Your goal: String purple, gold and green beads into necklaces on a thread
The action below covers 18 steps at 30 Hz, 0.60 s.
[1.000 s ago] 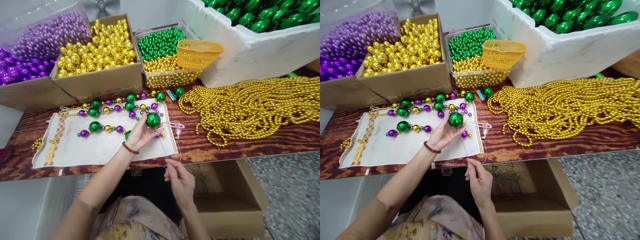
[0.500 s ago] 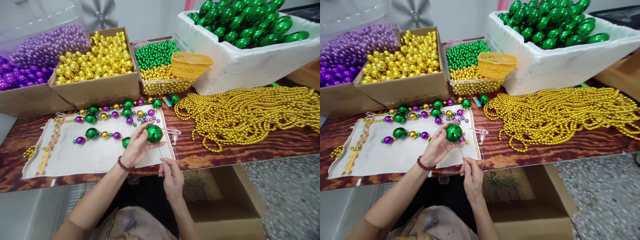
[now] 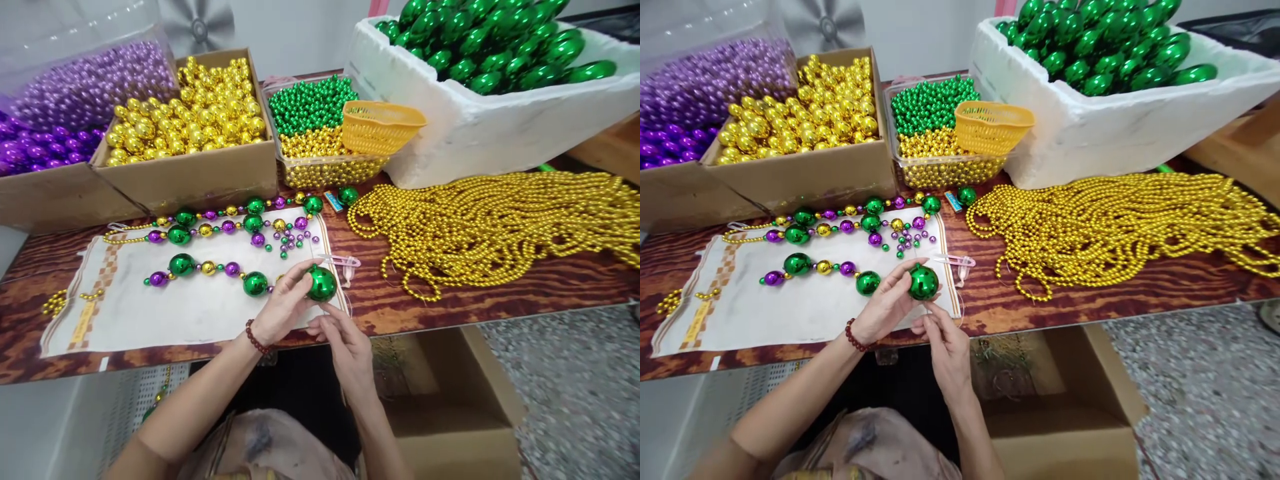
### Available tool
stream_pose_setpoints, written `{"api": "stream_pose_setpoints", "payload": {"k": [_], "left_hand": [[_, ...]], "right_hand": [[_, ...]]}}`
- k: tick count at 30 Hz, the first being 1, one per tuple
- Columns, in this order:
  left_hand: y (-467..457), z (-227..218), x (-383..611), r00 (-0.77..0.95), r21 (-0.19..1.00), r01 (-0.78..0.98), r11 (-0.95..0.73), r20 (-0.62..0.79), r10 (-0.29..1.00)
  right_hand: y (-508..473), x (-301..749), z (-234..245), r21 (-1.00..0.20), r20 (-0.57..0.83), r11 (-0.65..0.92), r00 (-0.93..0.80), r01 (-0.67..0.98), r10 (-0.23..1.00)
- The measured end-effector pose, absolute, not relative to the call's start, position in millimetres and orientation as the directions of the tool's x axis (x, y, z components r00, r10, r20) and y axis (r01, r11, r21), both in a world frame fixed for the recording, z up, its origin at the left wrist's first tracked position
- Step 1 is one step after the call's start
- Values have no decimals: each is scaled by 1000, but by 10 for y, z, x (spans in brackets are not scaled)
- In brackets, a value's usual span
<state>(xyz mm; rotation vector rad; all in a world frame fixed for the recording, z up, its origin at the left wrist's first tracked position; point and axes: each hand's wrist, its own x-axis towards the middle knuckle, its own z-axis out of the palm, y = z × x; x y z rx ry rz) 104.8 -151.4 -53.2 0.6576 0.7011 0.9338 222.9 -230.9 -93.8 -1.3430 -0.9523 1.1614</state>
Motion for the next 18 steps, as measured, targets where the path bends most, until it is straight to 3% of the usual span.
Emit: {"api": "stream_pose_setpoints", "payload": {"k": [5, 10, 12, 14, 16, 18], "left_hand": [[-1769, -643, 1108, 464, 965, -100, 241, -169, 869], [-1508, -604, 937, 490, 956, 270, -112, -36, 871], [-1138, -593, 906, 437, 824, 496, -274, 35, 899], [-741, -622, 956, 449, 580, 706, -407, 78, 890], [-424, -685, 1077, 541, 309, 784, -539, 86, 836], [-237, -761, 1221, 648, 104, 752, -651, 71, 759]], "right_hand": [[-2388, 2344, -1061, -945, -269, -181, 331, -274, 904], [-2389, 2503, -1181, -918, -328, -194, 389, -345, 861], [-2348, 2543, -1197, -908, -347, -190, 420, -372, 838], [-2303, 2557, -1202, -898, -361, -177, 443, -404, 820], [-2273, 2554, -1207, -887, -373, -166, 457, -431, 808], [-2268, 2544, -1218, -882, -377, -160, 460, -442, 804]]}}
